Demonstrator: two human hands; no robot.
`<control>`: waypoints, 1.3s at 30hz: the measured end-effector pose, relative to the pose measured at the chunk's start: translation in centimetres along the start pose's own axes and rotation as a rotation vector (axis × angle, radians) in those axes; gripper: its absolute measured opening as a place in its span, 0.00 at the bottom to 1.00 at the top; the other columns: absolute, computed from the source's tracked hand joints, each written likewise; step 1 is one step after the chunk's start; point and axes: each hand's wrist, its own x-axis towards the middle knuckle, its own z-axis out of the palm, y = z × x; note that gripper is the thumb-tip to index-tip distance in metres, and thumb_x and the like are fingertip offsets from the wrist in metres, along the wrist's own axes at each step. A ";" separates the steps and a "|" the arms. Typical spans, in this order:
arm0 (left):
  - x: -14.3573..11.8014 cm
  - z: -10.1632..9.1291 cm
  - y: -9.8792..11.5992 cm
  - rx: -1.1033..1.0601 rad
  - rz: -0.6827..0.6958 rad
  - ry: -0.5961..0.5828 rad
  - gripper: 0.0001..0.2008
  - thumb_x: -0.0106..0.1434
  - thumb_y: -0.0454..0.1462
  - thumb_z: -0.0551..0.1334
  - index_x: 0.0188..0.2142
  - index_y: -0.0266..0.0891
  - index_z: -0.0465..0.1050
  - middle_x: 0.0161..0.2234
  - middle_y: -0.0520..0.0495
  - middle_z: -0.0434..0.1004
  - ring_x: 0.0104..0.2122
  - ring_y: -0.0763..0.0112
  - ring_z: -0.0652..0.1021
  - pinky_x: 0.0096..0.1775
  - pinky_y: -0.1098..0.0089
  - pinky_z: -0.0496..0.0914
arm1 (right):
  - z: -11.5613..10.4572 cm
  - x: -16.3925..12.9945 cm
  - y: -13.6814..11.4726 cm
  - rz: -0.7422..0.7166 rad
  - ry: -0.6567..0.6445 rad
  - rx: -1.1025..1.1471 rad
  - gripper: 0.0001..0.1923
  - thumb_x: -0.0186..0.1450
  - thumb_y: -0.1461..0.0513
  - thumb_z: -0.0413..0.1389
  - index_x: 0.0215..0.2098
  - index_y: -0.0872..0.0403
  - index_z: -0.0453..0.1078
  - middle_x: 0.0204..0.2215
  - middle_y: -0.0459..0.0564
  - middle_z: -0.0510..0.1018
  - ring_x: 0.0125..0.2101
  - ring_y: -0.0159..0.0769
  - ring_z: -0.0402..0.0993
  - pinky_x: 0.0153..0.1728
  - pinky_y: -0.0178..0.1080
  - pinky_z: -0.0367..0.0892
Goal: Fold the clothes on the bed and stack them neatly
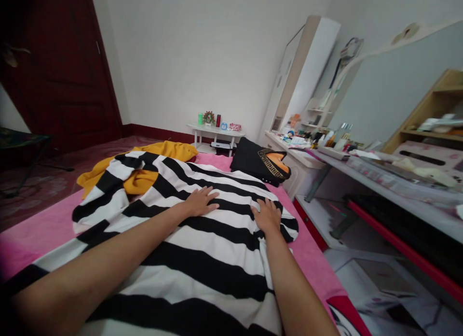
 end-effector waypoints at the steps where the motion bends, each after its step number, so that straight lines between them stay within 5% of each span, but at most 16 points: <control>1: 0.4 0.9 -0.5 0.003 -0.016 0.024 0.30 0.64 0.56 0.46 0.62 0.47 0.56 0.66 0.43 0.47 0.64 0.51 0.50 0.59 0.47 0.45 | -0.1 0.0 0.3 -0.015 0.012 0.037 0.26 0.66 0.49 0.43 0.59 0.48 0.61 0.63 0.51 0.56 0.62 0.45 0.50 0.59 0.51 0.48; 9: 0.9 3.2 -2.1 -0.007 -0.001 0.126 0.31 0.64 0.57 0.44 0.63 0.49 0.53 0.66 0.46 0.48 0.64 0.53 0.50 0.60 0.50 0.43 | -1.1 -0.8 2.1 -0.096 0.018 0.051 0.21 0.63 0.55 0.50 0.53 0.49 0.68 0.60 0.51 0.62 0.59 0.45 0.56 0.57 0.48 0.53; 14: 0.9 3.1 -1.6 0.000 -0.033 0.150 0.32 0.64 0.56 0.43 0.63 0.45 0.54 0.65 0.45 0.49 0.64 0.54 0.50 0.61 0.51 0.43 | -2.4 -2.1 6.4 0.096 0.047 -0.070 0.36 0.59 0.43 0.50 0.58 0.54 0.61 0.55 0.59 0.67 0.53 0.54 0.64 0.50 0.52 0.61; 17: 0.8 3.1 -1.5 -0.010 -0.042 0.172 0.32 0.64 0.56 0.44 0.63 0.45 0.54 0.65 0.45 0.50 0.64 0.53 0.51 0.60 0.51 0.44 | -3.9 -2.0 9.2 0.066 -0.037 0.034 0.29 0.58 0.49 0.52 0.55 0.53 0.63 0.44 0.54 0.76 0.45 0.47 0.73 0.44 0.44 0.66; 20: 0.7 3.1 -1.5 -0.019 -0.049 0.191 0.32 0.65 0.55 0.44 0.63 0.44 0.52 0.65 0.44 0.51 0.64 0.53 0.52 0.60 0.51 0.45 | -6.2 -2.0 10.4 0.074 0.144 0.066 0.20 0.56 0.59 0.52 0.47 0.48 0.69 0.39 0.49 0.78 0.39 0.44 0.75 0.37 0.40 0.67; 23: 0.7 3.0 -1.5 -0.016 -0.042 0.195 0.32 0.65 0.55 0.44 0.63 0.44 0.54 0.65 0.44 0.51 0.63 0.53 0.53 0.60 0.50 0.45 | -8.4 -3.1 8.9 0.032 0.359 0.047 0.18 0.52 0.64 0.50 0.39 0.48 0.72 0.42 0.49 0.77 0.39 0.45 0.74 0.35 0.41 0.66; 25: 0.7 3.0 -1.5 -0.016 -0.034 0.196 0.31 0.65 0.55 0.44 0.62 0.44 0.56 0.65 0.44 0.51 0.63 0.52 0.52 0.60 0.49 0.45 | -9.1 -4.4 6.7 -0.198 0.145 0.159 0.15 0.50 0.65 0.51 0.35 0.49 0.73 0.37 0.48 0.77 0.35 0.42 0.73 0.33 0.39 0.66; 28: 0.8 3.0 -1.5 -0.019 -0.033 0.195 0.31 0.65 0.55 0.44 0.62 0.45 0.56 0.65 0.44 0.51 0.63 0.52 0.52 0.60 0.49 0.45 | -9.2 -5.0 3.3 -0.472 -0.395 0.450 0.09 0.55 0.61 0.54 0.32 0.52 0.74 0.28 0.47 0.77 0.26 0.35 0.71 0.28 0.35 0.65; 30: 0.9 3.1 -1.5 -0.018 -0.032 0.196 0.31 0.65 0.55 0.44 0.62 0.45 0.56 0.65 0.43 0.51 0.63 0.51 0.52 0.60 0.48 0.45 | -8.9 -3.4 2.0 -0.447 -0.397 0.604 0.13 0.59 0.55 0.53 0.32 0.54 0.74 0.27 0.48 0.77 0.25 0.34 0.71 0.28 0.35 0.66; 34: 1.0 3.1 -1.5 -0.009 -0.032 0.198 0.30 0.65 0.55 0.44 0.62 0.46 0.56 0.65 0.44 0.51 0.63 0.51 0.53 0.60 0.48 0.46 | -6.8 3.7 1.7 -0.193 0.079 0.576 0.13 0.58 0.55 0.54 0.35 0.55 0.74 0.34 0.50 0.79 0.35 0.39 0.74 0.39 0.39 0.67; 39: 0.8 3.1 -1.5 0.010 -0.044 0.227 0.29 0.65 0.54 0.44 0.61 0.47 0.57 0.65 0.46 0.52 0.63 0.53 0.53 0.60 0.49 0.47 | -2.9 10.3 0.9 0.139 0.065 0.412 0.15 0.56 0.59 0.58 0.40 0.58 0.75 0.31 0.54 0.80 0.34 0.41 0.76 0.34 0.37 0.70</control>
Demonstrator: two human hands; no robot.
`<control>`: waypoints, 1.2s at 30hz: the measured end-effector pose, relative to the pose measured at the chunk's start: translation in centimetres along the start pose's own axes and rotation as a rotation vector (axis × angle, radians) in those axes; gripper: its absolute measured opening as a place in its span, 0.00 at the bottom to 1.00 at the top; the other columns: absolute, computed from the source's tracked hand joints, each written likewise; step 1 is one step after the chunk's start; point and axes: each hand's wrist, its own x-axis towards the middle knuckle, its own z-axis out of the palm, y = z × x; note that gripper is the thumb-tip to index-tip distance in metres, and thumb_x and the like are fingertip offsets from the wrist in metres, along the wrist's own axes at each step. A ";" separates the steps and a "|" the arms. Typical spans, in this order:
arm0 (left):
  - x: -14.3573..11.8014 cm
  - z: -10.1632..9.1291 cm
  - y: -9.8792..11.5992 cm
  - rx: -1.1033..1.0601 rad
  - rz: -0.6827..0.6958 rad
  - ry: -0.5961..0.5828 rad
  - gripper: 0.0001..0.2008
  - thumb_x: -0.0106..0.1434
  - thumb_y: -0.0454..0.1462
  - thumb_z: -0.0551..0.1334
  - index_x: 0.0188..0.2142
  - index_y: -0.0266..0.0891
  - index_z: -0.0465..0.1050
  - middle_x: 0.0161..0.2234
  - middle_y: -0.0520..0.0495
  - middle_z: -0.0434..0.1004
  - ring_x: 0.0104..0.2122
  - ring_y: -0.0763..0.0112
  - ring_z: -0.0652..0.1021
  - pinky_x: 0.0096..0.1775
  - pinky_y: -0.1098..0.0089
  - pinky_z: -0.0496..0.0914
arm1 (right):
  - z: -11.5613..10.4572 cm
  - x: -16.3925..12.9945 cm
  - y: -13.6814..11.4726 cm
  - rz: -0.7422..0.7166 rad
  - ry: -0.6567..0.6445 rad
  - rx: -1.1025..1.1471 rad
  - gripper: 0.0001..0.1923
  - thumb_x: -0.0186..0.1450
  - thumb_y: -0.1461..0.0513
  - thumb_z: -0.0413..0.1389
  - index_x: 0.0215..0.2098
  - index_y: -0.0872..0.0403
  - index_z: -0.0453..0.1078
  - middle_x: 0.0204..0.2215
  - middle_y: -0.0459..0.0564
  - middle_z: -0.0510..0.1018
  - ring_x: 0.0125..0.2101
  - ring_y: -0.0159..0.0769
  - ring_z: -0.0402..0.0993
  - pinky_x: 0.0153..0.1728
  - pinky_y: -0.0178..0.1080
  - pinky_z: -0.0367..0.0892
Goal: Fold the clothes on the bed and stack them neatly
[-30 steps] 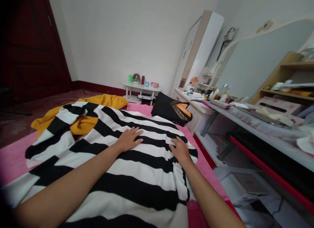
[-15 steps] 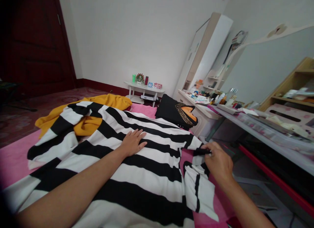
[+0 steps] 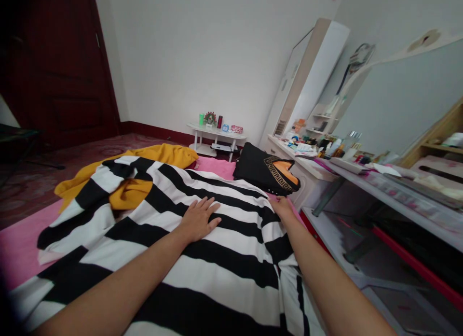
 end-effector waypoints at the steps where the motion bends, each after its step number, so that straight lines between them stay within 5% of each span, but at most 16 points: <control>1: 0.0 0.0 0.0 0.002 0.000 0.004 0.30 0.65 0.55 0.44 0.61 0.47 0.57 0.65 0.46 0.52 0.63 0.53 0.53 0.60 0.49 0.47 | 0.6 0.4 -0.2 0.013 -0.021 -0.001 0.15 0.55 0.59 0.59 0.39 0.59 0.75 0.29 0.53 0.80 0.31 0.41 0.76 0.32 0.37 0.70; 4: 0.0 0.0 0.0 0.002 -0.002 0.009 0.30 0.65 0.55 0.43 0.61 0.48 0.57 0.65 0.47 0.52 0.63 0.53 0.53 0.60 0.49 0.46 | 0.9 1.1 -0.7 0.043 -0.042 -0.054 0.14 0.50 0.63 0.63 0.36 0.58 0.76 0.26 0.52 0.79 0.32 0.43 0.76 0.32 0.39 0.71; 9: 0.2 0.1 0.0 -0.024 -0.007 0.012 0.30 0.65 0.56 0.44 0.63 0.50 0.54 0.65 0.47 0.52 0.63 0.53 0.53 0.60 0.48 0.46 | -0.2 1.3 -3.2 0.023 0.155 -0.285 0.21 0.54 0.70 0.57 0.47 0.61 0.72 0.49 0.68 0.70 0.54 0.60 0.62 0.49 0.55 0.60; 11: 0.2 0.0 0.0 -0.041 -0.013 0.019 0.31 0.64 0.56 0.45 0.64 0.50 0.51 0.64 0.47 0.53 0.63 0.52 0.54 0.60 0.47 0.47 | 0.8 0.2 -5.3 -0.137 0.155 -0.389 0.22 0.57 0.68 0.54 0.50 0.57 0.70 0.52 0.64 0.68 0.55 0.57 0.61 0.50 0.55 0.60; 14: 0.2 -0.2 0.1 -0.057 -0.016 0.040 0.30 0.65 0.55 0.45 0.62 0.48 0.55 0.63 0.46 0.56 0.62 0.53 0.56 0.60 0.48 0.48 | 4.2 -3.0 -8.0 -0.387 -0.023 -0.390 0.19 0.60 0.60 0.54 0.50 0.53 0.70 0.50 0.56 0.71 0.51 0.48 0.66 0.49 0.48 0.62; 16: 0.2 -0.4 0.0 -0.061 -0.026 0.068 0.26 0.66 0.52 0.45 0.59 0.47 0.61 0.62 0.47 0.59 0.61 0.55 0.59 0.60 0.51 0.50 | 6.9 -5.5 -8.7 -0.462 -0.098 -0.355 0.21 0.63 0.56 0.51 0.53 0.53 0.67 0.53 0.55 0.70 0.52 0.45 0.64 0.51 0.46 0.60; 19: 0.3 -0.9 -0.1 -0.070 -0.065 0.119 0.21 0.69 0.46 0.45 0.51 0.48 0.70 0.57 0.49 0.67 0.56 0.60 0.66 0.57 0.56 0.57 | 9.6 -8.2 -8.4 -0.504 -0.031 -0.371 0.24 0.67 0.55 0.44 0.59 0.54 0.61 0.60 0.55 0.62 0.59 0.46 0.55 0.56 0.50 0.53; 25: 2.7 -1.8 -1.7 -0.069 -0.151 0.091 0.10 0.61 0.44 0.57 0.38 0.47 0.75 0.43 0.48 0.74 0.46 0.61 0.72 0.44 0.64 0.67 | 9.5 -8.9 -7.9 -0.551 0.070 -0.329 0.22 0.68 0.57 0.44 0.56 0.57 0.64 0.56 0.58 0.66 0.57 0.44 0.59 0.56 0.46 0.52; 28: 5.0 -2.0 -3.0 -0.061 -0.244 0.093 0.19 0.57 0.45 0.62 0.47 0.44 0.69 0.43 0.44 0.73 0.43 0.60 0.74 0.42 0.65 0.68 | 9.1 -8.9 -8.2 -0.562 0.088 -0.310 0.21 0.67 0.58 0.45 0.54 0.58 0.66 0.54 0.59 0.69 0.54 0.43 0.62 0.55 0.44 0.53; 33: 9.5 -2.6 -5.7 -0.118 -0.489 0.095 0.41 0.55 0.38 0.64 0.64 0.38 0.44 0.41 0.40 0.77 0.39 0.60 0.78 0.39 0.66 0.70 | 9.2 -8.9 -8.2 -0.563 0.102 -0.290 0.20 0.67 0.59 0.46 0.53 0.58 0.67 0.52 0.59 0.69 0.52 0.43 0.63 0.54 0.44 0.54; 36: 11.9 -2.6 -7.2 -0.282 -0.612 -0.034 0.36 0.54 0.36 0.64 0.61 0.34 0.53 0.28 0.46 0.79 0.26 0.66 0.79 0.31 0.71 0.71 | 9.2 -8.9 -8.2 -0.550 0.094 -0.276 0.20 0.66 0.59 0.47 0.53 0.58 0.67 0.52 0.59 0.70 0.52 0.43 0.63 0.54 0.43 0.55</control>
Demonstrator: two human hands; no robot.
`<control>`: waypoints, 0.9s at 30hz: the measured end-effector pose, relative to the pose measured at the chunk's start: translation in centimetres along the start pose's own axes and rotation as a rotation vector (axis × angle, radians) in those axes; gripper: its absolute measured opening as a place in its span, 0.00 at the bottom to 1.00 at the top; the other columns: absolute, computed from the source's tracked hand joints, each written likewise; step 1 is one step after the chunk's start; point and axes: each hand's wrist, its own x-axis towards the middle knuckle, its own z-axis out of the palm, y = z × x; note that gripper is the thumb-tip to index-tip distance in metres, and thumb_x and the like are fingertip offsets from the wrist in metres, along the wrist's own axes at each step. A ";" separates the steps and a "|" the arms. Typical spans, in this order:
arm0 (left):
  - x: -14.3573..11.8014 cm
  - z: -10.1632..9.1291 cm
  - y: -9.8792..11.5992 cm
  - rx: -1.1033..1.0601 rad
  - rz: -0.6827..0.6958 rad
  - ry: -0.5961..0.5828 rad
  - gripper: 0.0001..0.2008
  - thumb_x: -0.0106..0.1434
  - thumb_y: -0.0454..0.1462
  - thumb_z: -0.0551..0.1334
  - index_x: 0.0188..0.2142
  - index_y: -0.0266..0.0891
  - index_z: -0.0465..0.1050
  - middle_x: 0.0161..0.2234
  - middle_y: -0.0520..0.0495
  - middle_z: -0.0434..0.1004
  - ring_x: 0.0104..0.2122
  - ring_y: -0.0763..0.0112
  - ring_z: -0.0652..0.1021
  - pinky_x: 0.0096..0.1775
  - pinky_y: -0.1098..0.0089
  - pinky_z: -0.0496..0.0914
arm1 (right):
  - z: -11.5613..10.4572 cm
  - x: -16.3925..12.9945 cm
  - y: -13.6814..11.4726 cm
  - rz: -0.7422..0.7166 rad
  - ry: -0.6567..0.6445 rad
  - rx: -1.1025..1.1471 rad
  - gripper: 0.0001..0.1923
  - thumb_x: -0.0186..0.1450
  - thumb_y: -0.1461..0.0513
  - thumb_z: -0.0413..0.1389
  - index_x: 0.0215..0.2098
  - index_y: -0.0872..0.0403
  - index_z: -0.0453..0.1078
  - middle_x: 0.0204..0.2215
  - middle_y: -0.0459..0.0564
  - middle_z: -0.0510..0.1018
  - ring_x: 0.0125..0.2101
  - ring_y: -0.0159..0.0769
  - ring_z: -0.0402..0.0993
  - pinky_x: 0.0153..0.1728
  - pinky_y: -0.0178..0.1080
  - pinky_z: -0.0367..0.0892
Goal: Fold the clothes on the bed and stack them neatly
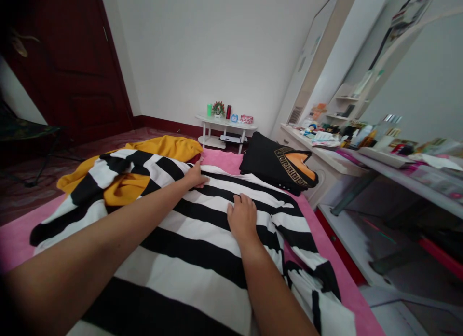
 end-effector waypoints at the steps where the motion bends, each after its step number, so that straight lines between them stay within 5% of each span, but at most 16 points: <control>1: 0.8 0.0 0.0 -0.013 -0.025 -0.029 0.32 0.53 0.36 0.64 0.57 0.33 0.60 0.24 0.47 0.78 0.24 0.67 0.78 0.29 0.72 0.71 | 0.0 0.0 0.0 0.002 0.000 0.007 0.20 0.66 0.59 0.47 0.52 0.58 0.67 0.52 0.59 0.70 0.52 0.43 0.63 0.54 0.43 0.55; 4: 2.4 -0.1 0.3 0.020 -0.014 0.027 0.20 0.54 0.34 0.63 0.47 0.33 0.70 0.25 0.44 0.78 0.28 0.64 0.79 0.31 0.71 0.71 | -0.3 0.1 0.0 0.010 0.006 0.041 0.19 0.66 0.59 0.47 0.52 0.58 0.67 0.51 0.58 0.70 0.52 0.43 0.63 0.54 0.43 0.55; 9: 3.4 -0.2 0.9 0.084 0.119 0.235 0.20 0.58 0.32 0.58 0.50 0.32 0.64 0.45 0.36 0.75 0.50 0.57 0.73 0.48 0.65 0.66 | -0.8 0.2 0.0 0.037 0.034 0.144 0.20 0.66 0.56 0.47 0.52 0.57 0.66 0.50 0.57 0.70 0.51 0.45 0.63 0.51 0.43 0.57; 13: 2.9 0.9 0.7 0.127 0.270 0.212 0.19 0.62 0.32 0.54 0.53 0.34 0.60 0.47 0.38 0.73 0.51 0.60 0.72 0.51 0.65 0.63 | -0.6 0.0 -0.1 -0.010 -0.006 0.147 0.23 0.67 0.52 0.46 0.55 0.55 0.64 0.53 0.57 0.68 0.54 0.46 0.61 0.54 0.46 0.53; 18: -0.5 2.8 1.1 0.230 0.419 0.042 0.35 0.58 0.47 0.61 0.61 0.37 0.53 0.52 0.35 0.69 0.54 0.53 0.68 0.53 0.60 0.60 | -0.1 -0.1 0.0 -0.004 -0.055 0.081 0.27 0.68 0.50 0.43 0.59 0.56 0.59 0.58 0.58 0.63 0.58 0.46 0.55 0.57 0.47 0.49; 22: -4.9 3.4 0.8 0.350 0.433 -0.038 0.39 0.61 0.59 0.49 0.65 0.43 0.44 0.62 0.33 0.56 0.60 0.41 0.57 0.55 0.46 0.53 | -0.3 0.1 0.3 0.068 -0.054 0.097 0.26 0.68 0.52 0.42 0.58 0.58 0.60 0.58 0.59 0.64 0.58 0.45 0.57 0.57 0.45 0.50; 27: -8.8 2.9 -2.5 0.367 0.436 -0.018 0.38 0.63 0.60 0.39 0.65 0.43 0.48 0.66 0.43 0.45 0.65 0.50 0.47 0.60 0.49 0.43 | 0.1 0.5 1.2 0.325 -0.053 0.068 0.25 0.68 0.57 0.42 0.59 0.60 0.60 0.59 0.58 0.63 0.58 0.45 0.57 0.57 0.45 0.51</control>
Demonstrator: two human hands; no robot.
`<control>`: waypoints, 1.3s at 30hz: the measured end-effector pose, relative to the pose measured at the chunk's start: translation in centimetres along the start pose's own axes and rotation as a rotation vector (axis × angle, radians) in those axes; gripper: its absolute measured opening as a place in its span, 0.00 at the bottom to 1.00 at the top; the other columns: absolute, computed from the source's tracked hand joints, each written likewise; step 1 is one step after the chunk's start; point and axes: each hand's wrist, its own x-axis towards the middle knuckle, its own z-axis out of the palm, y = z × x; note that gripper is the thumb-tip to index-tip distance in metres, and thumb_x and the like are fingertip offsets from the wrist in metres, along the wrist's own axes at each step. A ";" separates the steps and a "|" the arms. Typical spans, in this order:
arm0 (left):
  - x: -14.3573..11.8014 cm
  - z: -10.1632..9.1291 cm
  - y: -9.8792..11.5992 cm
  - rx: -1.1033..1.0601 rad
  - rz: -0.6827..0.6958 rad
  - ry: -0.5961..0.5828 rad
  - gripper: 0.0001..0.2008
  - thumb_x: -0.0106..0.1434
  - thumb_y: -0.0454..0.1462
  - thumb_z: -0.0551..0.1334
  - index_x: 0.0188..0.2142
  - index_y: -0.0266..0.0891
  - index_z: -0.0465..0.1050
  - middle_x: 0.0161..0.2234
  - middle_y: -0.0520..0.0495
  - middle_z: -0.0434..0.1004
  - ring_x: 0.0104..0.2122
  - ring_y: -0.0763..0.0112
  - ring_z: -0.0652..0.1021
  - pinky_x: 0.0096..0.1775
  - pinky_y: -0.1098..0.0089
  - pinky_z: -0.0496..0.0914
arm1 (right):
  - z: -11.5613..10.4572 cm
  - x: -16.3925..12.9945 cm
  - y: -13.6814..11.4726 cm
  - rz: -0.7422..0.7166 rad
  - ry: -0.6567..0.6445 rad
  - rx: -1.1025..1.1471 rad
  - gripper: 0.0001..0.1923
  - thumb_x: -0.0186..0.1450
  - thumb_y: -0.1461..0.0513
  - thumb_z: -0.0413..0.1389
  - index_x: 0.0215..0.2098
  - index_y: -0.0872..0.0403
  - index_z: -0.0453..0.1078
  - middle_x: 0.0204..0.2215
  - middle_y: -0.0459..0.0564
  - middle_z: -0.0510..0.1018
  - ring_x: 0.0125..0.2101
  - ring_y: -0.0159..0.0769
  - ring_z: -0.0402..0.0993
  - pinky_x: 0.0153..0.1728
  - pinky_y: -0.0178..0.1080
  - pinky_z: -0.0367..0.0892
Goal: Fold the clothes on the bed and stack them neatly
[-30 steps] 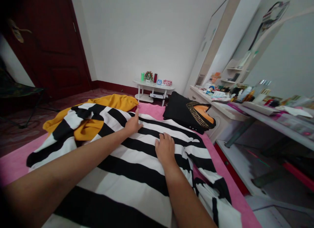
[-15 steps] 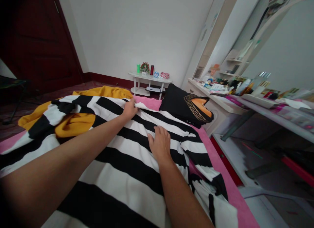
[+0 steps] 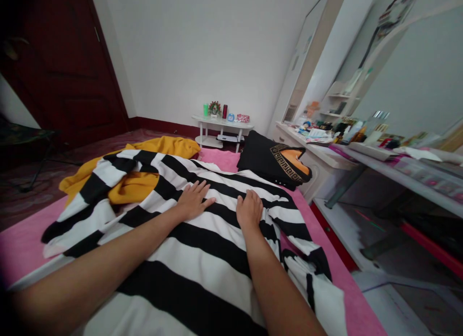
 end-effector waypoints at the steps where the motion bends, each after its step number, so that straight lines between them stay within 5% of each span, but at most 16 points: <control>1: -0.6 0.0 -0.4 0.006 -0.007 -0.006 0.38 0.62 0.60 0.39 0.64 0.43 0.50 0.66 0.44 0.44 0.65 0.51 0.46 0.61 0.50 0.42 | 0.1 0.2 0.2 0.016 -0.032 -0.031 0.25 0.67 0.56 0.42 0.60 0.59 0.59 0.60 0.58 0.61 0.60 0.46 0.54 0.58 0.48 0.49; 6: -1.9 -0.3 -1.1 0.027 -0.057 0.027 0.38 0.61 0.62 0.40 0.63 0.47 0.53 0.66 0.44 0.46 0.64 0.50 0.48 0.61 0.50 0.43 | 0.3 2.6 2.9 -0.121 -0.268 -0.122 0.30 0.68 0.47 0.38 0.64 0.47 0.51 0.66 0.48 0.48 0.64 0.45 0.41 0.60 0.56 0.41; 12: -1.8 -0.1 -1.1 -0.001 -0.076 0.047 0.38 0.60 0.62 0.40 0.63 0.47 0.54 0.66 0.44 0.47 0.64 0.47 0.48 0.60 0.49 0.43 | -0.1 6.3 6.4 0.048 -0.227 -0.269 0.32 0.68 0.47 0.34 0.65 0.50 0.49 0.66 0.54 0.49 0.64 0.49 0.43 0.57 0.57 0.45; 17: -1.7 0.0 -0.9 -0.001 -0.087 0.054 0.38 0.60 0.61 0.41 0.63 0.47 0.54 0.66 0.43 0.46 0.64 0.45 0.47 0.60 0.46 0.41 | -0.8 7.3 1.5 0.065 -0.198 -0.328 0.23 0.66 0.62 0.42 0.56 0.59 0.65 0.56 0.65 0.64 0.57 0.54 0.57 0.51 0.57 0.54; 21: -1.7 -0.1 -0.7 -0.006 -0.087 0.071 0.38 0.61 0.61 0.41 0.63 0.46 0.55 0.66 0.42 0.46 0.64 0.44 0.47 0.60 0.45 0.41 | 0.5 7.4 -3.5 -0.399 -0.152 -0.167 0.20 0.65 0.63 0.45 0.53 0.53 0.68 0.55 0.56 0.66 0.56 0.42 0.58 0.54 0.42 0.55; 23: -1.8 -0.1 -0.6 -0.009 -0.090 0.084 0.38 0.61 0.61 0.41 0.63 0.46 0.55 0.66 0.43 0.47 0.64 0.45 0.48 0.60 0.45 0.41 | 2.1 8.1 -4.8 -0.489 -0.148 -0.096 0.23 0.67 0.57 0.45 0.60 0.51 0.60 0.60 0.54 0.61 0.59 0.42 0.54 0.55 0.43 0.53; 27: -1.7 -0.1 -0.7 -0.032 -0.096 0.082 0.38 0.60 0.61 0.41 0.63 0.48 0.55 0.66 0.46 0.47 0.64 0.46 0.46 0.60 0.45 0.41 | 5.2 10.7 -5.1 -0.251 -0.241 -0.125 0.32 0.68 0.46 0.35 0.65 0.50 0.48 0.66 0.55 0.48 0.64 0.44 0.42 0.59 0.53 0.45; 31: -1.7 -0.1 -0.8 -0.049 -0.099 0.067 0.36 0.61 0.60 0.42 0.63 0.47 0.55 0.66 0.46 0.47 0.65 0.47 0.45 0.60 0.46 0.40 | 6.1 11.9 -5.1 -0.179 -0.288 -0.175 0.33 0.68 0.45 0.30 0.66 0.49 0.45 0.67 0.53 0.45 0.65 0.44 0.37 0.59 0.57 0.41; 39: -1.9 -0.4 -1.0 -0.055 -0.077 0.060 0.29 0.66 0.51 0.42 0.63 0.47 0.54 0.66 0.46 0.44 0.65 0.50 0.46 0.61 0.47 0.41 | 3.4 5.6 -4.4 -0.187 -0.335 -0.182 0.34 0.67 0.44 0.31 0.67 0.46 0.43 0.67 0.51 0.42 0.65 0.47 0.35 0.60 0.58 0.39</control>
